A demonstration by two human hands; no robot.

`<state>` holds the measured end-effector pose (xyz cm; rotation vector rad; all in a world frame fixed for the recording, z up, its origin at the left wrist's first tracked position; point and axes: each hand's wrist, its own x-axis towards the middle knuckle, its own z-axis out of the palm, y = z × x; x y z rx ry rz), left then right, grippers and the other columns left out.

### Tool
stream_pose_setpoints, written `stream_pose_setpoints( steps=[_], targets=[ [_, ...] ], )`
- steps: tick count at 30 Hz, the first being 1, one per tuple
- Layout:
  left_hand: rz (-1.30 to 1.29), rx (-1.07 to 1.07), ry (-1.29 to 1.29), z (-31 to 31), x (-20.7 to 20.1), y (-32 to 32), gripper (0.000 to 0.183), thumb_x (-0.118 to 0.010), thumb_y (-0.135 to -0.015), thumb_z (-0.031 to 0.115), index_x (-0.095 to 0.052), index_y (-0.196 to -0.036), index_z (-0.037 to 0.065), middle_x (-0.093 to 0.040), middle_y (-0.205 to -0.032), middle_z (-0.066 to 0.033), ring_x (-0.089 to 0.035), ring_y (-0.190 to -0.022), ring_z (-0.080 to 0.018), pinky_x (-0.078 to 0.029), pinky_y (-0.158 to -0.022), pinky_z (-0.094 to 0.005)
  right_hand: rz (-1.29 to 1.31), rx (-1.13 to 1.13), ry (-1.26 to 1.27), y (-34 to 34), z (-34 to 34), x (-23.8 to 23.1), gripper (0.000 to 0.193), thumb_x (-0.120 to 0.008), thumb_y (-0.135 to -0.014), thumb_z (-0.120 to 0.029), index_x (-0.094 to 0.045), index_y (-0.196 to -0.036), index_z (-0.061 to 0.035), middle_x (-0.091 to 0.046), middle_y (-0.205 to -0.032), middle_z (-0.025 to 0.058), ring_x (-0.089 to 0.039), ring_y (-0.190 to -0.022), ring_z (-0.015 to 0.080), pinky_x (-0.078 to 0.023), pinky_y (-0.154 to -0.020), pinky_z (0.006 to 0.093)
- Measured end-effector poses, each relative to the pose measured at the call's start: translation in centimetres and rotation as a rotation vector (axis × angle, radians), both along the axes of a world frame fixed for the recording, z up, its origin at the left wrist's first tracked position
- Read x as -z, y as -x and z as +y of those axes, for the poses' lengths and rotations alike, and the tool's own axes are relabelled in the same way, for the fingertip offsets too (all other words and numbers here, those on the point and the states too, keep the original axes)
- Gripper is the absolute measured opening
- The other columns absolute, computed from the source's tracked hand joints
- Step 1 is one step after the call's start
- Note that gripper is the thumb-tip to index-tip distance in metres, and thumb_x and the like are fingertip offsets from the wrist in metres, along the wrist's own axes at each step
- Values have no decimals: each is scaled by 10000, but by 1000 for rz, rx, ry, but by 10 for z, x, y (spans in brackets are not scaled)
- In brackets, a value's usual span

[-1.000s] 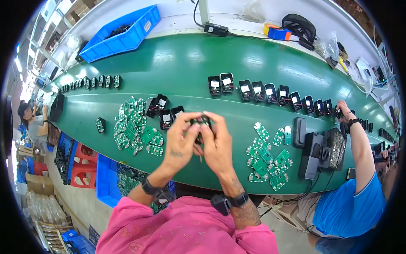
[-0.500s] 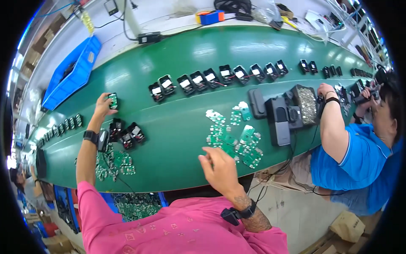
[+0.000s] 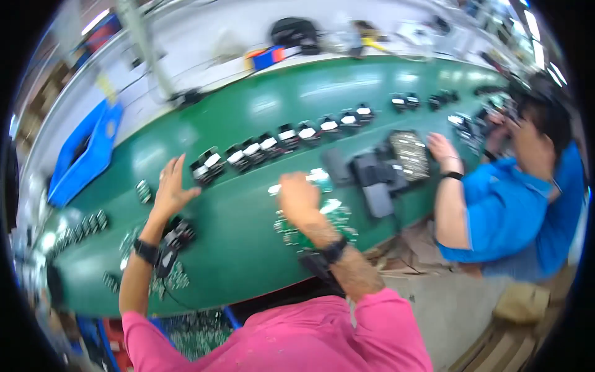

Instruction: Assembling circuit boards into small black plastic cases on a factory production line.

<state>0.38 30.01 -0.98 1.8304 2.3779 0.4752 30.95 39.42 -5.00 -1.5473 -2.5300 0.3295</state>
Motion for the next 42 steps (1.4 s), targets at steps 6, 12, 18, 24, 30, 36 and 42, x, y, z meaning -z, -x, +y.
stream_pose_setpoints(
  steps=[6, 12, 18, 24, 30, 36, 42],
  targets=[
    [-142, 13, -229, 17, 54, 43, 741, -835, -644, 155, -548, -1303, -26, -609, -1209, -242, -585, -1130, -396, -454, -993, -431, 112, -138, -1, 24, 6, 5, 263, -703, -807, -124, -636, -1015, 22, -678, -1006, 198, -666, -926, 408, -558, -815, 491],
    [-144, 20, -383, -9, -9, -18, 638, -783, -699, 191, -594, -1270, -20, -585, -1001, -169, -593, -934, -326, -482, -876, -407, 333, -196, 287, -4, -15, -41, 233, -728, -792, -99, -607, -974, -18, -692, -913, 155, -679, -912, 297, -563, -751, 419],
    [-444, -52, -238, -93, -31, -139, 835, -868, -577, 284, -542, -1268, -52, -647, -1098, -209, -651, -986, -317, -514, -867, -383, 1309, -626, 933, -3, -94, -31, 180, -684, -905, -109, -516, -876, -52, -577, -1193, 118, -658, -713, 124, -504, -628, 258],
    [-391, 10, -206, -134, 18, -152, 813, -866, -510, 236, -591, -1227, -32, -678, -1009, -171, -677, -906, -297, -532, -802, -364, 1113, -562, 1184, -19, -121, -6, 222, -724, -875, -161, -540, -843, -42, -625, -1167, 86, -603, -634, 69, -445, -542, 243],
    [-287, 119, 28, -142, 0, -165, 873, -912, -496, 253, -591, -1261, -18, -663, -1125, -220, -670, -980, -388, -540, -839, -436, 1124, -574, 1178, -27, -132, -13, 227, -732, -874, -177, -559, -844, -31, -670, -902, 34, -525, -608, 41, -435, -556, 228],
    [-810, 39, -72, -150, 7, -175, 624, -808, -617, 142, -606, -1190, -1, -625, -1104, -170, -667, -917, -327, -526, -858, -383, 1033, -495, 1249, -22, -129, -21, 206, -715, -900, -155, -569, -882, -11, -575, -740, -3, -511, -649, 48, -434, -583, 235],
    [-1331, -69, -87, -161, 25, -184, 333, -671, -809, 65, -613, -1123, -30, -517, -1259, -134, -587, -1046, -216, -484, -891, -317, 1029, -414, 1084, -19, -135, -22, 171, -668, -963, -149, -573, -950, -8, -607, -774, -1, -560, -660, 32, -452, -564, 213]
  ],
)
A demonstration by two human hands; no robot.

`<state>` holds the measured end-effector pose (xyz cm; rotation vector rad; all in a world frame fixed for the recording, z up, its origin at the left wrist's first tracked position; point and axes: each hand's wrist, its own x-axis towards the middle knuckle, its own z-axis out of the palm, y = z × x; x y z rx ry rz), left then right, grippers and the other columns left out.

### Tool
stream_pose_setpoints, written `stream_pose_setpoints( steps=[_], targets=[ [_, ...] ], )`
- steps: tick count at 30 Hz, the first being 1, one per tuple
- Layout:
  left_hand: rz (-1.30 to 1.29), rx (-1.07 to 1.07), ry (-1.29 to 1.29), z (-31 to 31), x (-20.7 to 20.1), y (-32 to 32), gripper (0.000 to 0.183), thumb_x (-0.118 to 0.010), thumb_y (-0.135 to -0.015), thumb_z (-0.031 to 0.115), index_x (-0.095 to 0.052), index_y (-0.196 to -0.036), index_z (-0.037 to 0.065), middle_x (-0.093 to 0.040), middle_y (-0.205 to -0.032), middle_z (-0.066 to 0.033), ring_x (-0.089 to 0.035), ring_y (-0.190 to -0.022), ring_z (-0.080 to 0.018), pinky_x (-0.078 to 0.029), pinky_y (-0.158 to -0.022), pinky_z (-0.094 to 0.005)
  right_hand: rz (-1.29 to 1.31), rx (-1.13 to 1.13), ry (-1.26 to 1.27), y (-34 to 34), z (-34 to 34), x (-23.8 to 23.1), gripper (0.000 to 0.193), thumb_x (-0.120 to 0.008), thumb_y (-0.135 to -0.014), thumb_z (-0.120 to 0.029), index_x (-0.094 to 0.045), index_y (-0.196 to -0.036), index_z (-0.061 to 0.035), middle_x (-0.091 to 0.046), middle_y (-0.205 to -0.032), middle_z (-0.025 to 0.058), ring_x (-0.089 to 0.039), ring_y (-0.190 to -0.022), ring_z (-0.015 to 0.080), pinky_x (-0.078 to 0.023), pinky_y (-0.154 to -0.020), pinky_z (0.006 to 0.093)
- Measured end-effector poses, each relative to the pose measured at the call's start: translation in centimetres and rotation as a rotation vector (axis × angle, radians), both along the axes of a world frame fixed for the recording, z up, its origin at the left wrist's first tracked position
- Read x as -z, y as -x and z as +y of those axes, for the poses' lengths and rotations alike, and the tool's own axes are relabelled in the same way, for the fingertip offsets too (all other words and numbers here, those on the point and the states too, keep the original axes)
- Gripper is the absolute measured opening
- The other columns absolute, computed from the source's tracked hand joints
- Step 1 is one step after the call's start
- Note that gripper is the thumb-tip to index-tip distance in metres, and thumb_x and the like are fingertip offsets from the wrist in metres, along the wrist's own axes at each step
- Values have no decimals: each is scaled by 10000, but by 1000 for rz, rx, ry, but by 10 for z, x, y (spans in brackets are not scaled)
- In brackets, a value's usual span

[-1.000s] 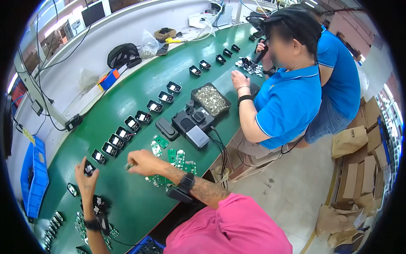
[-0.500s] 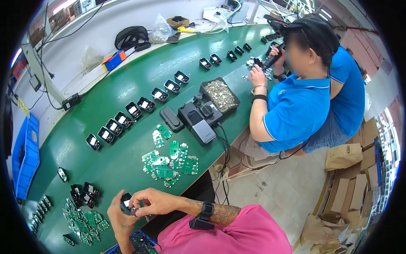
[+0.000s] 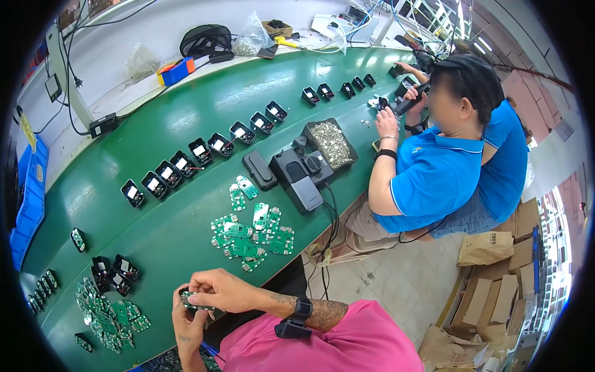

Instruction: Assembling circuit boards into small black plastic cases on a factory production line.

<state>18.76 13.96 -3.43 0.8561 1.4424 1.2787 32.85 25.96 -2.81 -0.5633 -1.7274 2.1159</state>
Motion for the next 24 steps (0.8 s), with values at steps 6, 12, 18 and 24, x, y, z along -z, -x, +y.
stream_pose_setpoints(
  steps=[6, 12, 18, 24],
  targets=[
    [255, -231, -56, -9, 30, 10, 97, -669, -863, 69, -641, -853, -23, -595, -1102, -134, -560, -1094, -238, -479, -850, -358, -135, 223, 260, 10, 7, -12, 238, -624, -979, -117, -663, -1195, -25, -655, -789, 16, -591, -541, 50, -464, -481, 206],
    [308, -196, -199, 27, 14, 1, 118, -635, -897, 27, -721, -978, 36, -541, -1228, -126, -581, -1013, -211, -492, -816, -303, 1, 317, 390, -18, 22, -15, 324, -587, -952, -7, -565, -1268, 57, -647, -912, 88, -566, -550, 109, -430, -419, 232],
    [171, -334, -172, 23, 8, -4, 101, -621, -921, 36, -692, -992, 23, -524, -1251, -126, -597, -918, -183, -502, -775, -298, 1, 245, 424, 1, 10, -5, 219, -626, -928, 13, -576, -1138, 45, -631, -938, 108, -591, -566, 119, -468, -434, 229],
    [308, -258, -251, 20, 14, -2, 233, -616, -910, 34, -634, -1141, 17, -517, -1289, -145, -581, -1070, -214, -489, -893, -336, -34, 263, 224, 3, 2, -4, 238, -660, -903, 41, -572, -1123, 57, -611, -924, 93, -631, -636, 111, -521, -518, 230]
  ],
)
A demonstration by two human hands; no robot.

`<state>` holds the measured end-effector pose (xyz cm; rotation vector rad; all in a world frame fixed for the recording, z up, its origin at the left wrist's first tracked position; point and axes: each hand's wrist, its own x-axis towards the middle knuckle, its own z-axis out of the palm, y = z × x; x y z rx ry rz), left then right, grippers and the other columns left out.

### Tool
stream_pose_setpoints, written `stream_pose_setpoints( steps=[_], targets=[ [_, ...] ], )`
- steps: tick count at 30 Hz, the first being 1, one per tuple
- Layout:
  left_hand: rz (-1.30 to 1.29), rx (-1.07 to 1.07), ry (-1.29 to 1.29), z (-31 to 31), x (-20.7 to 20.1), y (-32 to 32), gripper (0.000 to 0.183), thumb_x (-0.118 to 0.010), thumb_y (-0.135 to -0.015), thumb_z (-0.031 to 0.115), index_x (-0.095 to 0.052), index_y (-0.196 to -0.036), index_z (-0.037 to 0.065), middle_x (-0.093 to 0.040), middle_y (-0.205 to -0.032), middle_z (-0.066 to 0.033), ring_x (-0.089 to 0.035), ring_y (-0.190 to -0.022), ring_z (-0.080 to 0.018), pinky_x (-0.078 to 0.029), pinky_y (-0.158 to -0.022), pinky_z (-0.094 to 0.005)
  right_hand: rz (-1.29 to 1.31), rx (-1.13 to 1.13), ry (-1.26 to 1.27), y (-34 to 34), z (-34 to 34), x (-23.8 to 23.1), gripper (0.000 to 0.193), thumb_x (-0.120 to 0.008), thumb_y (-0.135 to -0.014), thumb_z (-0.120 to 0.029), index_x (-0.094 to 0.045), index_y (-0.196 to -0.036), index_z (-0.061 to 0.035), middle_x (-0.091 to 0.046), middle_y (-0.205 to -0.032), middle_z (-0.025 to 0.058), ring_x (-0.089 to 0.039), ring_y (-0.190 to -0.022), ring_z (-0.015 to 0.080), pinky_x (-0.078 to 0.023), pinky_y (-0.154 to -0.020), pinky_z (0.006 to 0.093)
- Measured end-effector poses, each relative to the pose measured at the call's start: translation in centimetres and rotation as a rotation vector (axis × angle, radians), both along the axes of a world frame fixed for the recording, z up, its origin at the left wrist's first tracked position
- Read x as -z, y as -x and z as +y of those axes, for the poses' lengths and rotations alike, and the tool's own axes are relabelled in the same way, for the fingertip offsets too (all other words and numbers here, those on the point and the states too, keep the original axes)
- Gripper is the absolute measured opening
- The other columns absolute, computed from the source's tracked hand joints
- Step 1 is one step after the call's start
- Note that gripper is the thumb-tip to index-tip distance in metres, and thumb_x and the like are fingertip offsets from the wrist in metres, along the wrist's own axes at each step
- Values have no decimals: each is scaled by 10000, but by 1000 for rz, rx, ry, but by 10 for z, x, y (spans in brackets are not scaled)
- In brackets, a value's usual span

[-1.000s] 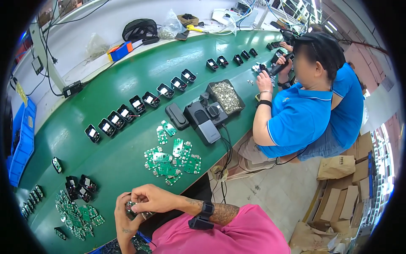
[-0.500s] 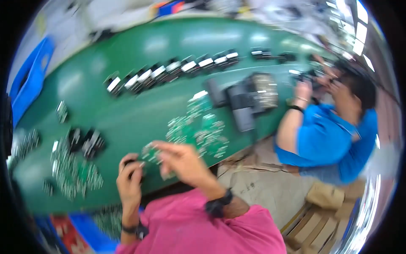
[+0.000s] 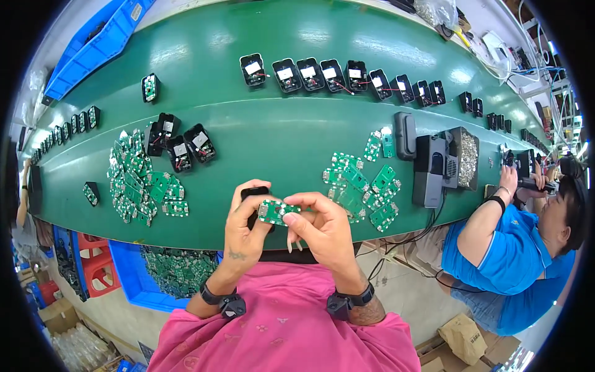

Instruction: Assembling circuit boards into small black plastic cases on a factory production line.

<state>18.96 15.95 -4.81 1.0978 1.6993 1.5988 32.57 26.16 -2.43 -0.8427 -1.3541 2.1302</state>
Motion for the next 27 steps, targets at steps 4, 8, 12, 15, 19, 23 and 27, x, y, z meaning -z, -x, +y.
stream_pose_setpoints(
  steps=[4, 8, 12, 15, 19, 23, 27],
  targets=[
    [-301, 93, -10, 3, -6, -3, 621, -599, -865, -39, -369, -1439, 8, -458, -1405, -166, -461, -1309, -228, -448, -1037, -365, -4, 48, 50, 3, 1, -2, 254, -682, -880, 60, -560, -1103, 47, -601, -931, 83, -635, -651, 109, -527, -537, 229],
    [-607, 196, -39, 1, -10, 3, 662, -632, -873, -31, -357, -1473, 11, -463, -1393, -135, -505, -1252, -194, -465, -1045, -349, -75, 20, -34, -6, 8, 2, 281, -708, -854, 71, -556, -1088, 40, -589, -953, 80, -628, -668, 100, -512, -548, 218],
    [-683, 187, 26, 1, -10, 2, 573, -620, -920, 0, -406, -1452, 4, -536, -1299, -106, -555, -1165, -155, -492, -1001, -319, -171, -39, -408, -8, 11, 2, 229, -741, -833, 36, -656, -1046, 36, -580, -1044, 82, -614, -852, 103, -512, -729, 256],
    [-636, 156, 34, 4, -13, -1, 534, -614, -934, 5, -433, -1436, 5, -562, -1255, -93, -574, -1116, -133, -507, -963, -294, -200, 20, -702, -4, 9, 6, 163, -749, -840, -24, -735, -999, 7, -564, -1129, 87, -553, -1054, 151, -462, -919, 321],
    [-629, 174, 45, 4, -8, -8, 506, -603, -944, -12, -454, -1427, 16, -573, -1229, -86, -598, -1044, -114, -523, -910, -269, -117, 64, -524, 1, -1, 7, 148, -734, -867, -75, -761, -997, -10, -543, -1187, 97, -494, -1161, 198, -410, -1011, 355],
    [-565, 167, 44, 4, -9, -15, 498, -601, -940, -39, -472, -1416, 24, -592, -1228, -92, -612, -1025, -113, -523, -904, -263, -171, 145, -668, 3, -8, 7, 103, -715, -884, -87, -738, -968, -33, -530, -1223, 103, -518, -1090, 198, -463, -893, 328],
    [-438, 27, 4, 6, -21, -16, 463, -606, -927, -67, -513, -1375, 0, -595, -1262, -97, -605, -1079, -136, -515, -921, -274, -356, 229, -1055, 0, -11, -3, 36, -668, -897, -31, -675, -905, 3, -587, -1053, 124, -570, -922, 227, -464, -745, 332]
  ],
)
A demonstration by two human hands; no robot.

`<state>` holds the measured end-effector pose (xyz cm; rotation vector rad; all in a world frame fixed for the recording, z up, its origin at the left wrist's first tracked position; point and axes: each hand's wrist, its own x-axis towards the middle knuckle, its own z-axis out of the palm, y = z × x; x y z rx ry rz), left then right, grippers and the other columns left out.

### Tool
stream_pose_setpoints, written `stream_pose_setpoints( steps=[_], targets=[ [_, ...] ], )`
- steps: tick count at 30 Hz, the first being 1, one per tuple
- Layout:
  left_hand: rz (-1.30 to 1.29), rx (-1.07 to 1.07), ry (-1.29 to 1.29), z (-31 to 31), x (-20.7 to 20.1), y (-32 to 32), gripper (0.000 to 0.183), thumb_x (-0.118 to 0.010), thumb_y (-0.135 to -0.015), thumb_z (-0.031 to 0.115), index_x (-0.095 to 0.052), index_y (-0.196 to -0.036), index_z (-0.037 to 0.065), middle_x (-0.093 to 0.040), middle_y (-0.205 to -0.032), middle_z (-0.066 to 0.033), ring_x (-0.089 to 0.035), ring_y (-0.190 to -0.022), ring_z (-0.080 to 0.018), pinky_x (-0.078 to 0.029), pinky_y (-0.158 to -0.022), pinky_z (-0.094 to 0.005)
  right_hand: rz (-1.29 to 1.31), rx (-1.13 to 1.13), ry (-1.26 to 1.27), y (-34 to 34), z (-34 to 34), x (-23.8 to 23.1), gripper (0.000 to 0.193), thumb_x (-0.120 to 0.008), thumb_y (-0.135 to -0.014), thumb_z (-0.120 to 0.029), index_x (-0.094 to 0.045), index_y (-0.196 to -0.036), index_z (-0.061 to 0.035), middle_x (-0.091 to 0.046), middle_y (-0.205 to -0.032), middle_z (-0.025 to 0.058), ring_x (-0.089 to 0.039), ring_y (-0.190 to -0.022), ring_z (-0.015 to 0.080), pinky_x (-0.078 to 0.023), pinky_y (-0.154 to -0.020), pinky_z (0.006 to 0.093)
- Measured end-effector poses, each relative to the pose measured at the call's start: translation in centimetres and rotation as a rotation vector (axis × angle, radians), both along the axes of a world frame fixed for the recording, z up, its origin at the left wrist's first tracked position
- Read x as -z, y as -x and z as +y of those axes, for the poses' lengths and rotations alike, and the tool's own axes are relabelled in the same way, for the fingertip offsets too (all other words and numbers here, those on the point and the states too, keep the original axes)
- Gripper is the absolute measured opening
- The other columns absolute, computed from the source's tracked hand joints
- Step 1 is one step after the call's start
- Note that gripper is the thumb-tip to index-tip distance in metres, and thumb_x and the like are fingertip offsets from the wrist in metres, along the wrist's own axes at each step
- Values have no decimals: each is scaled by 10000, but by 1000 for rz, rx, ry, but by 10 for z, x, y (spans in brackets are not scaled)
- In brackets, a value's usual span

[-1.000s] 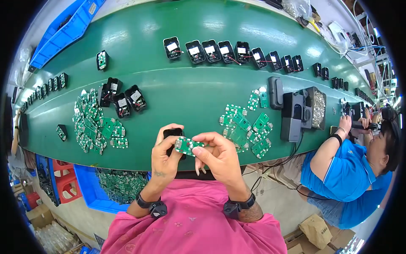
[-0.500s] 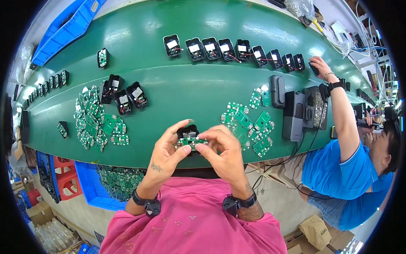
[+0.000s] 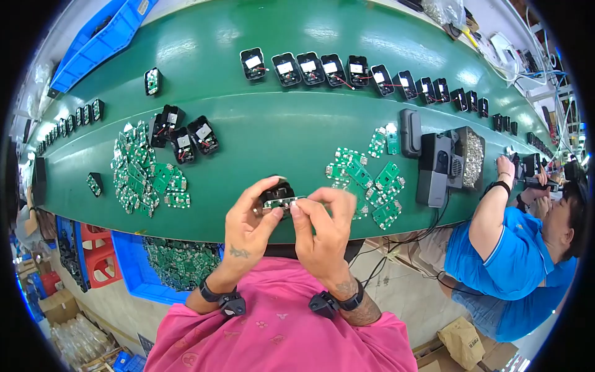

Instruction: Assembling circuit boards into small black plastic cases on a factory production line.

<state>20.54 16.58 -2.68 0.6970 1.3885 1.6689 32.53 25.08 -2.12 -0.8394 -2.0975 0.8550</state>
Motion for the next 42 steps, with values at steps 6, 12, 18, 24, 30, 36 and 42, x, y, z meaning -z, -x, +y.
stream_pose_setpoints(
  steps=[6, 12, 18, 24, 30, 36, 42],
  targets=[
    [230, -39, -11, -7, -6, 8, 432, -598, -929, -79, -537, -1351, -17, -591, -1290, -126, -602, -1124, -172, -516, -945, -288, -51, -290, 76, 2, 10, -17, 71, -688, -834, -1, -623, -861, 2, -600, -747, 125, -604, -655, 313, -475, -588, 407],
    [385, 44, -6, -10, -16, 16, 399, -617, -905, -70, -596, -1297, 0, -616, -1258, -141, -641, -1084, -197, -548, -894, -299, -114, -396, 157, -3, 20, -27, 59, -674, -839, -21, -621, -842, 3, -591, -723, 120, -599, -640, 306, -462, -572, 401],
    [496, 43, -37, -8, -22, 19, 436, -604, -850, -75, -638, -1263, 61, -645, -1200, -195, -683, -1003, -340, -552, -839, -368, -119, -403, 253, -4, 20, -28, 55, -667, -846, -26, -624, -841, 8, -593, -720, 123, -596, -627, 300, -453, -563, 397],
    [727, 11, -25, -5, -24, 16, 449, -639, -813, -100, -644, -1240, 37, -672, -1112, -178, -688, -967, -296, -552, -815, -326, -115, -368, 175, -2, 17, -24, 46, -661, -838, -10, -619, -833, 6, -602, -731, 130, -603, -634, 304, -461, -566, 399],
    [746, -47, 34, -4, -7, 11, 453, -614, -856, -94, -626, -1281, 62, -627, -1146, -178, -703, -919, -301, -570, -737, -336, -103, -274, 11, 8, 11, 0, 53, -677, -847, -19, -633, -839, 9, -588, -685, 107, -565, -544, 219, -432, -508, 326],
    [7, -50, 49, -2, -3, 22, 467, -622, -910, -44, -538, -1365, 23, -593, -1259, -134, -682, -981, -173, -594, -778, -280, -30, -40, 355, 8, 9, 3, 140, -658, -929, -77, -631, -1016, 28, -628, -758, 41, -580, -646, 88, -459, -564, 257],
    [125, 116, 24, -5, -4, 30, 602, -675, -837, -97, -500, -1397, 38, -576, -1294, -131, -701, -946, -195, -612, -766, -283, 244, -48, 684, 4, 5, 4, 85, -659, -938, -53, -633, -936, 29, -641, -769, 27, -546, -576, 52, -417, -506, 200]
  ],
)
